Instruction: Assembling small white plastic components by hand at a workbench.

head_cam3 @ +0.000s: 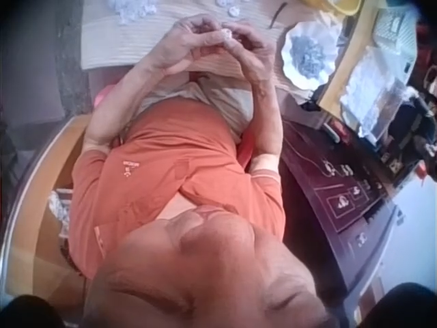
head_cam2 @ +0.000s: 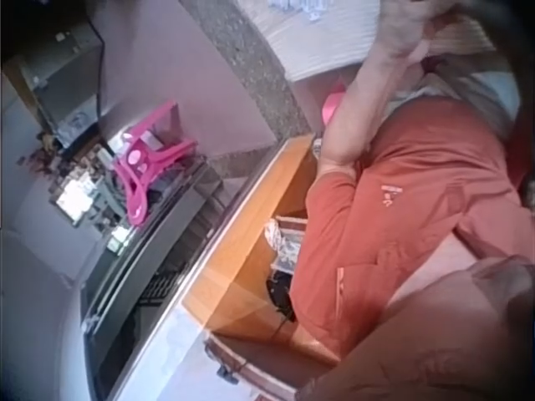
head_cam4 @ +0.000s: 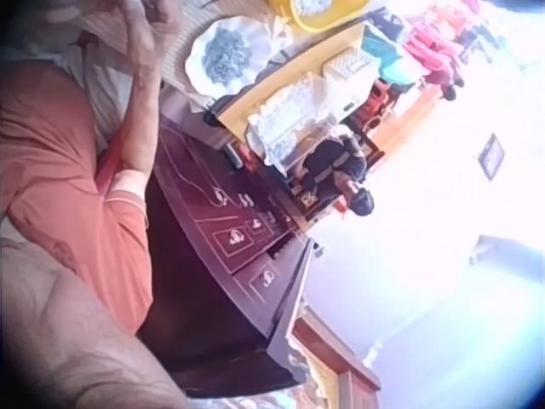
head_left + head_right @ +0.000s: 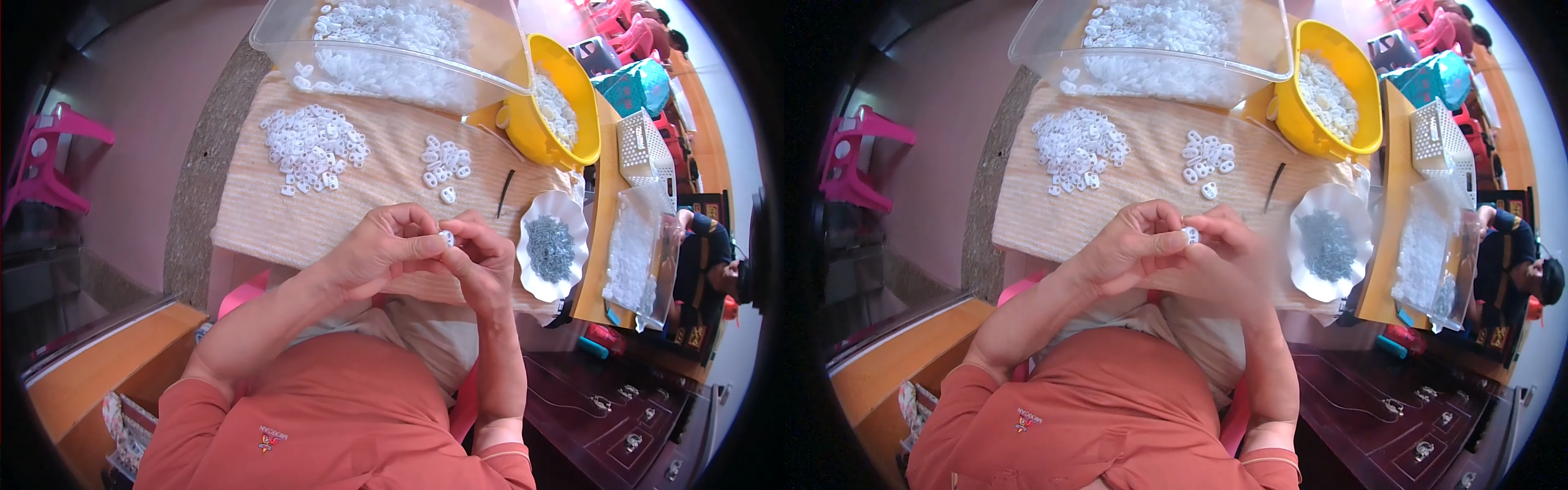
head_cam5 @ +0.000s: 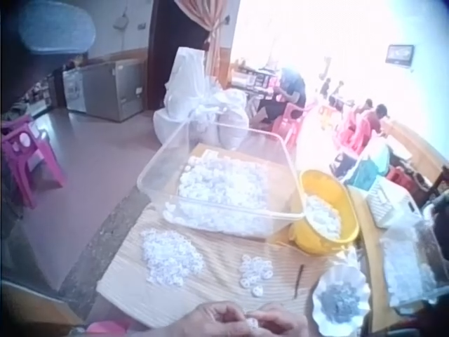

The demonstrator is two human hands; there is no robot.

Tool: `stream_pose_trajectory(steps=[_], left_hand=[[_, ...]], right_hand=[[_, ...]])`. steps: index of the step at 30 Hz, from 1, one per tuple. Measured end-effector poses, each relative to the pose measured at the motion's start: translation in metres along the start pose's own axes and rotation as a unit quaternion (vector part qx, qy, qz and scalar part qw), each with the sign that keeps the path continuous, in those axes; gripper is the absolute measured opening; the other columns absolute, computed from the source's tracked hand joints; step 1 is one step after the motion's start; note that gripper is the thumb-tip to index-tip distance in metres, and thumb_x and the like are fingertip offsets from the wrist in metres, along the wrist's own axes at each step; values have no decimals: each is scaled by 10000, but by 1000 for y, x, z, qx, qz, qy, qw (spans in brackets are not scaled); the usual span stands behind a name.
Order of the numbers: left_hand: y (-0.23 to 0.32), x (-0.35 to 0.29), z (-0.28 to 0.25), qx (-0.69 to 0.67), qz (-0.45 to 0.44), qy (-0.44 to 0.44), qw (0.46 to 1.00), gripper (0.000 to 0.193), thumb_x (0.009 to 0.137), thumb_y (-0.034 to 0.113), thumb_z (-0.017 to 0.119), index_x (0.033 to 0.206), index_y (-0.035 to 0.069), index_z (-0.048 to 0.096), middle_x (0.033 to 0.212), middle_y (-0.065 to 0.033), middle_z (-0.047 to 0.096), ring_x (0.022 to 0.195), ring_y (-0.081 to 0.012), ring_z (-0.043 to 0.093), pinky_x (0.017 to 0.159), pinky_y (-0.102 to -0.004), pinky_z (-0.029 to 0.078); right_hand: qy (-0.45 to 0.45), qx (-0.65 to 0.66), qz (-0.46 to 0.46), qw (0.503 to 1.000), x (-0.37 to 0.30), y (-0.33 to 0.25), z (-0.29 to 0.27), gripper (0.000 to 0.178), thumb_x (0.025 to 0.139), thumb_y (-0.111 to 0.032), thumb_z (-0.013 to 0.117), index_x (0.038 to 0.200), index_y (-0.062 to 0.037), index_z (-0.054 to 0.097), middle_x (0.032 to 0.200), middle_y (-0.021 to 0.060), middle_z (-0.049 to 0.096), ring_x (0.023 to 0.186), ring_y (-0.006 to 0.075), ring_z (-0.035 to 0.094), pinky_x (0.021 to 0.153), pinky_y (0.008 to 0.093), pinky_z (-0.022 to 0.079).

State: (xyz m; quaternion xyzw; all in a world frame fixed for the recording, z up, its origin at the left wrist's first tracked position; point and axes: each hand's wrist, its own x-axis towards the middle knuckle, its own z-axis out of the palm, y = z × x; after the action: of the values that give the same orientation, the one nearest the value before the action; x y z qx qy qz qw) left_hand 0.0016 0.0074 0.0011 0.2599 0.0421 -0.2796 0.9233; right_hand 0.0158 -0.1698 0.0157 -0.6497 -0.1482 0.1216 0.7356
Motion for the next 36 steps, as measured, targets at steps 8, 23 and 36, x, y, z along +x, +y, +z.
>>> stream_pose_trajectory(steps=[8,23,36], left_hand=[[1,-1,-2,26,-9,6,1000,70,870,86,665,913,47,626,878,-51,662,802,-122,641,749,-261,546],[5,3,-5,27,23,100,994,63,870,26,637,928,20,614,929,-101,663,770,-136,649,718,-256,568],[4,3,-8,43,49,129,990,81,876,46,639,941,26,595,917,-80,660,790,-116,643,723,-248,567]], right_hand=[[14,-42,-19,999,-1,-4,-2,229,775,-8,735,990,-1,656,948,52,549,846,110,504,715,208,403],[320,-403,-121,849,87,-72,-120,238,884,-115,642,1083,15,638,930,107,682,798,123,650,699,236,496],[-9,-510,-6,860,43,-21,-26,179,816,-114,653,962,-13,674,891,143,653,783,298,651,696,364,503]])
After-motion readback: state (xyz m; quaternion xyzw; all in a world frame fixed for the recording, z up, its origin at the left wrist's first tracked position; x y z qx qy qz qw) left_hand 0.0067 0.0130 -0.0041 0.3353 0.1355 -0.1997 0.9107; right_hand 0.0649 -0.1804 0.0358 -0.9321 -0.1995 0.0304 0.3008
